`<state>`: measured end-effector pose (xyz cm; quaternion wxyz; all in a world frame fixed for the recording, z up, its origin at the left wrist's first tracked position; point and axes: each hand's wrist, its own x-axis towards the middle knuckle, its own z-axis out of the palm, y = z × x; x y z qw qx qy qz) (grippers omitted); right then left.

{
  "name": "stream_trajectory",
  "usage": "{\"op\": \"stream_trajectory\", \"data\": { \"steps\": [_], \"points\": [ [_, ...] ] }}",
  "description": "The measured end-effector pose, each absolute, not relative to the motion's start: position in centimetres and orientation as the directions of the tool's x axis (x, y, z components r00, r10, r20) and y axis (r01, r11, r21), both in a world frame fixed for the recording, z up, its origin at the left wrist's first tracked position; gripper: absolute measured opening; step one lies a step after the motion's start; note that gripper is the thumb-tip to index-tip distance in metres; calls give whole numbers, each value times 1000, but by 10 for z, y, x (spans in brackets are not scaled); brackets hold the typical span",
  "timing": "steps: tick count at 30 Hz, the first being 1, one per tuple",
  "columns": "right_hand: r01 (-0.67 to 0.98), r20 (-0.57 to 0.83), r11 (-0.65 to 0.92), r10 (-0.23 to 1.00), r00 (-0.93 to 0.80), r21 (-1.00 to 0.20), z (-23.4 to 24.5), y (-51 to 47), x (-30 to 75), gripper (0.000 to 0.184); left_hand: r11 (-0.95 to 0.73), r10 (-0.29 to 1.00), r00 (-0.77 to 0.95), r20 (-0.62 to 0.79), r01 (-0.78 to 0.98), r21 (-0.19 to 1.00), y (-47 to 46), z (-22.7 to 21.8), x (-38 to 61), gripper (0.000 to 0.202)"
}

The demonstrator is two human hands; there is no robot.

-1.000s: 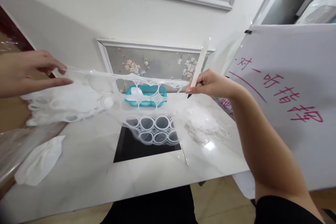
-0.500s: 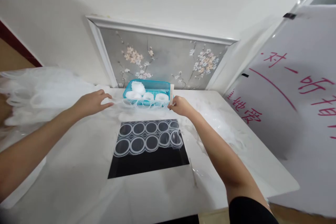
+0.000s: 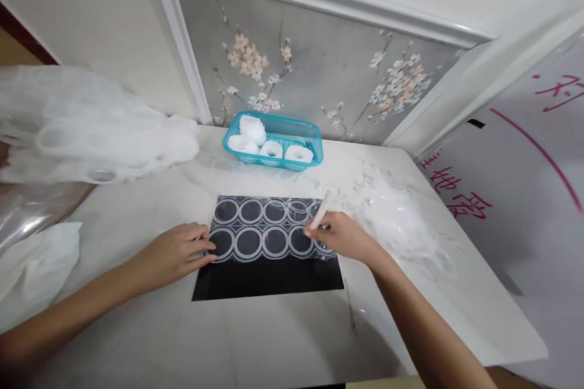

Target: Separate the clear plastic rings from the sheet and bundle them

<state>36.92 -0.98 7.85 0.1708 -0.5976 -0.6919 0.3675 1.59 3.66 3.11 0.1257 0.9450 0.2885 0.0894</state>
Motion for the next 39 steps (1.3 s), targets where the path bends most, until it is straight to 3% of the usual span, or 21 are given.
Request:
{"op": "stream_trajectory", "data": {
  "steps": [4, 7, 9, 22, 25, 28, 31, 33, 36, 37, 39],
  "points": [
    [497, -5, 97, 980, -199, -862, 50, 30, 292, 32, -832, 553, 787, 274, 540, 130, 32, 24, 23, 28],
    [441, 73, 163, 974, -213, -882, 22, 54, 244, 32, -828, 533, 790, 304, 561, -8, 27, 13, 22, 29],
    [453, 99, 186, 973, -208, -872, 10, 61, 228, 32, -824, 531, 795, 294, 565, -39, 26, 9, 20, 31],
    [509, 147, 220, 972, -181, -832, 0, 55, 226, 20, -826, 558, 790, 254, 556, 86, 31, 3, 14, 42],
    [575, 269, 372, 928, -260, -729, -5, 46, 226, 18, -803, 594, 771, 231, 585, 112, 32, 1, 14, 47],
    [629, 413, 620, 784, -464, -469, -5, 42, 227, 17, -791, 611, 770, 183, 591, 158, 36, 1, 16, 45],
    [667, 404, 695, 710, -576, -269, 7, 60, 233, 22, -784, 614, 779, 126, 584, 212, 41, 3, 17, 43],
    [768, 479, 583, 771, -421, -264, 20, 81, 243, 22, -774, 621, 777, 106, 586, 240, 43, 6, 17, 42],
    [829, 623, 319, 781, 44, -459, 36, 96, 262, 30, -755, 641, 760, 107, 600, 265, 43, 10, 15, 40],
    [807, 621, 306, 778, 94, -505, 38, 92, 268, 31, -753, 645, 755, 120, 601, 270, 43, 10, 15, 39],
    [756, 569, 356, 822, 26, -549, 34, 73, 273, 26, -762, 641, 746, 178, 591, 266, 42, 12, 17, 38]
  ]
}}
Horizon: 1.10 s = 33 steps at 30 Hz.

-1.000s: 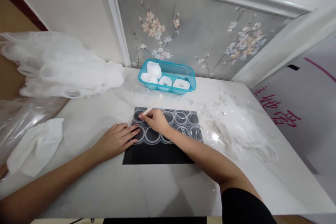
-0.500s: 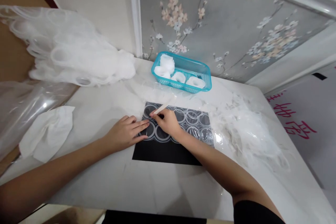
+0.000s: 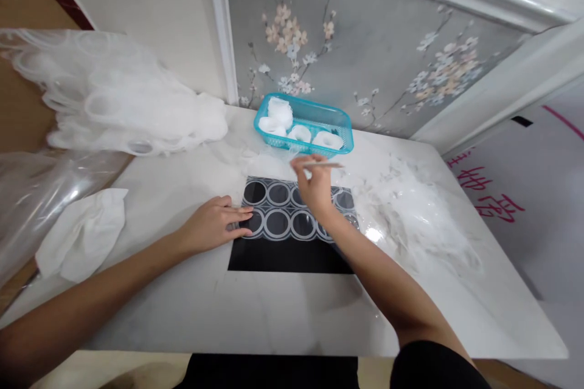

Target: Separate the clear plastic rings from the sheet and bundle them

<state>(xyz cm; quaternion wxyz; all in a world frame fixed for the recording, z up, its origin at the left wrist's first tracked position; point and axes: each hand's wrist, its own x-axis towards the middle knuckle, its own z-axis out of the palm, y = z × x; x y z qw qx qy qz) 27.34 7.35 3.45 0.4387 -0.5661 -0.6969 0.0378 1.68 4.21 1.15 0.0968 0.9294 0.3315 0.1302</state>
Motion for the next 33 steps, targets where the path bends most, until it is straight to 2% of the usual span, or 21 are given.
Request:
{"op": "stream_trajectory", "data": {
  "steps": [2, 4, 8, 12, 17, 23, 25, 27, 29, 31, 33],
  "points": [
    [695, 467, 400, 878, -104, -598, 25, 49, 274, 21, -785, 618, 741, 262, 571, 238, 41, 12, 22, 37],
    [632, 361, 368, 921, -146, -682, 15, 29, 272, 21, -818, 573, 756, 317, 546, 178, 39, 11, 30, 39],
    [556, 254, 263, 962, -96, -788, 2, 21, 271, 24, -856, 509, 820, 263, 514, 55, 33, 8, 44, 45],
    [572, 240, 257, 965, -107, -779, -2, 28, 273, 23, -848, 526, 824, 211, 528, 48, 30, 4, 47, 47],
    [589, 290, 289, 952, -97, -754, -7, 27, 273, 16, -841, 536, 815, 221, 538, 55, 29, 2, 45, 48],
    [609, 291, 286, 952, -93, -740, -5, 30, 273, 17, -842, 536, 815, 219, 536, 65, 29, 0, 45, 48],
    [642, 321, 312, 941, -108, -700, -6, 26, 272, 17, -838, 542, 812, 216, 540, 75, 29, 0, 45, 47],
    [714, 375, 364, 914, -153, -598, -6, 20, 269, 17, -837, 546, 812, 209, 540, 88, 30, 2, 46, 47],
    [791, 418, 453, 865, -277, -412, -3, 16, 266, 18, -842, 539, 820, 194, 531, 97, 31, 5, 47, 47],
    [817, 403, 540, 807, -432, -205, 4, 22, 266, 22, -848, 530, 830, 172, 520, 103, 32, 8, 48, 47],
    [853, 394, 514, 805, -443, -92, 16, 39, 271, 25, -849, 529, 835, 154, 517, 111, 34, 11, 48, 45]
  ]
}}
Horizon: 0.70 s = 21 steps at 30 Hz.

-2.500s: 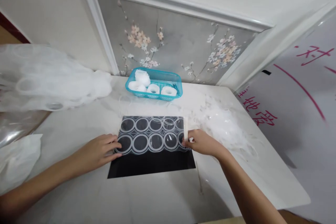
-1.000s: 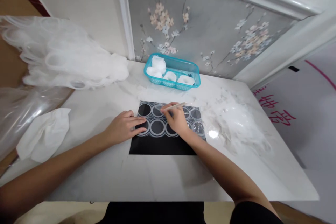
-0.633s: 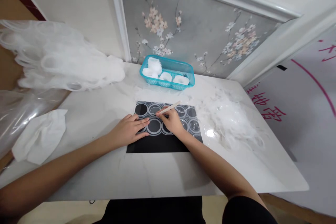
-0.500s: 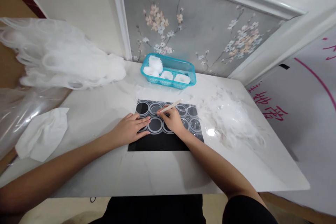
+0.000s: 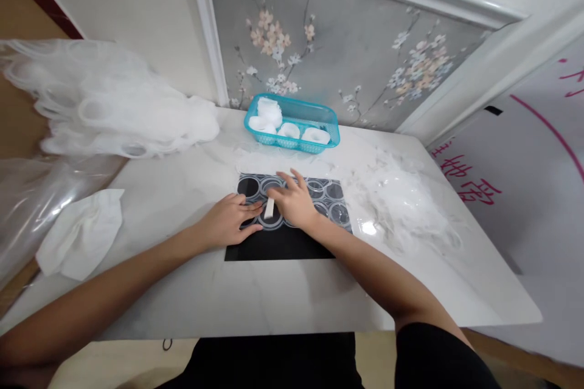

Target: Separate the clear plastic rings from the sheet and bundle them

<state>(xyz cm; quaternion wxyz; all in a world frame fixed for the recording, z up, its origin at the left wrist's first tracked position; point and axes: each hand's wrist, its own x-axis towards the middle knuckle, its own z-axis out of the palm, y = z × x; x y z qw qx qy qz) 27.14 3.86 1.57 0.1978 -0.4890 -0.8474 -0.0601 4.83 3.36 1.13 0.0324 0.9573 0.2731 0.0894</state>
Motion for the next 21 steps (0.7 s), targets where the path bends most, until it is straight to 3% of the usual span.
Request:
{"op": "stream_trajectory", "data": {
  "steps": [1, 3, 5, 9, 13, 21],
  "points": [
    [895, 426, 438, 828, -365, -85, 22, 49, 277, 24, -850, 526, 837, 149, 515, 112, 34, 13, 49, 45],
    [969, 567, 167, 823, -35, -183, 33, 66, 291, 22, -855, 519, 842, 146, 511, 91, 36, 18, 51, 44],
    [950, 618, 105, 779, 105, -293, 36, 68, 305, 22, -849, 527, 839, 131, 527, 41, 38, 24, 58, 44],
    [812, 460, 334, 883, -91, -479, 16, 34, 317, 21, -841, 529, 825, 197, 540, -5, 40, 29, 86, 44],
    [626, 297, 232, 955, 0, -745, -4, 11, 317, 23, -878, 451, 842, 297, 478, -21, 36, 19, 113, 41],
    [603, 270, 231, 963, -28, -763, -12, 19, 322, 19, -869, 485, 848, 213, 496, 3, 34, 12, 116, 39]
  ]
}}
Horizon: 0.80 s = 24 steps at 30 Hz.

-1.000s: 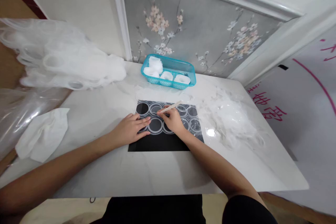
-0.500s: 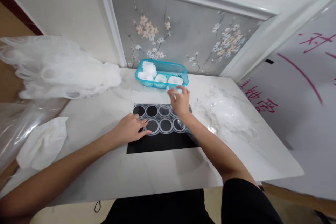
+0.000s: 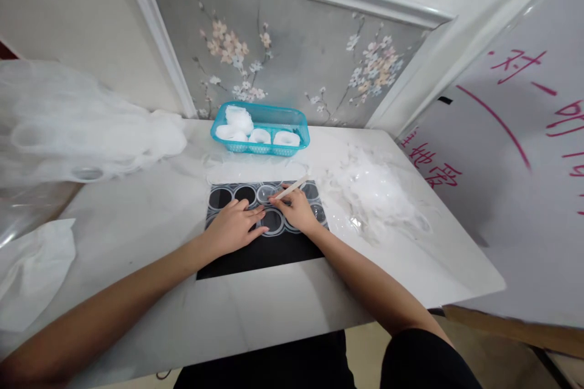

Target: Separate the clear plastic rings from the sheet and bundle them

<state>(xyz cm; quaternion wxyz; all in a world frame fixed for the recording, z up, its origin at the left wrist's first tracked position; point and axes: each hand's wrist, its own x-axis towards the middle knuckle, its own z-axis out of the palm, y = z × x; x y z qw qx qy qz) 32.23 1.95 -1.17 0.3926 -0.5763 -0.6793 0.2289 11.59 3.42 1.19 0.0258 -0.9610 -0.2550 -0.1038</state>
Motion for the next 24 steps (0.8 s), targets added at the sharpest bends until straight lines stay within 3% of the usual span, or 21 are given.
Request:
{"op": "stream_trajectory", "data": {
  "steps": [4, 8, 10, 12, 13, 16, 18, 21, 24],
  "points": [
    [709, 313, 257, 948, -53, -657, -15, 9, 317, 19, -869, 487, 852, 195, 495, 6, 35, 13, 116, 40],
    [870, 406, 396, 876, -261, -294, 4, 22, 322, 21, -875, 474, 864, 167, 484, -20, 35, 14, 118, 43],
    [919, 477, 339, 854, -210, -203, 18, 40, 334, 23, -884, 457, 880, 131, 465, -40, 35, 19, 119, 41],
    [950, 618, 72, 774, 138, -303, 28, 53, 349, 25, -888, 452, 889, 79, 456, -55, 36, 27, 123, 37],
    [937, 631, 40, 749, 202, -348, 29, 54, 355, 26, -884, 460, 886, 60, 463, -58, 37, 31, 126, 37],
    [889, 515, 226, 857, 13, -399, 18, 36, 364, 23, -878, 473, 875, 107, 478, -26, 38, 37, 136, 44],
    [812, 449, 275, 894, -18, -515, 5, 18, 365, 22, -897, 431, 880, 201, 441, -5, 39, 35, 144, 42],
    [693, 359, 229, 932, 46, -684, -10, 4, 364, 23, -927, 357, 901, 247, 374, -22, 40, 23, 155, 41],
    [640, 298, 189, 952, 66, -745, -14, 6, 366, 25, -930, 355, 913, 203, 367, -24, 41, 14, 159, 42]
  ]
}}
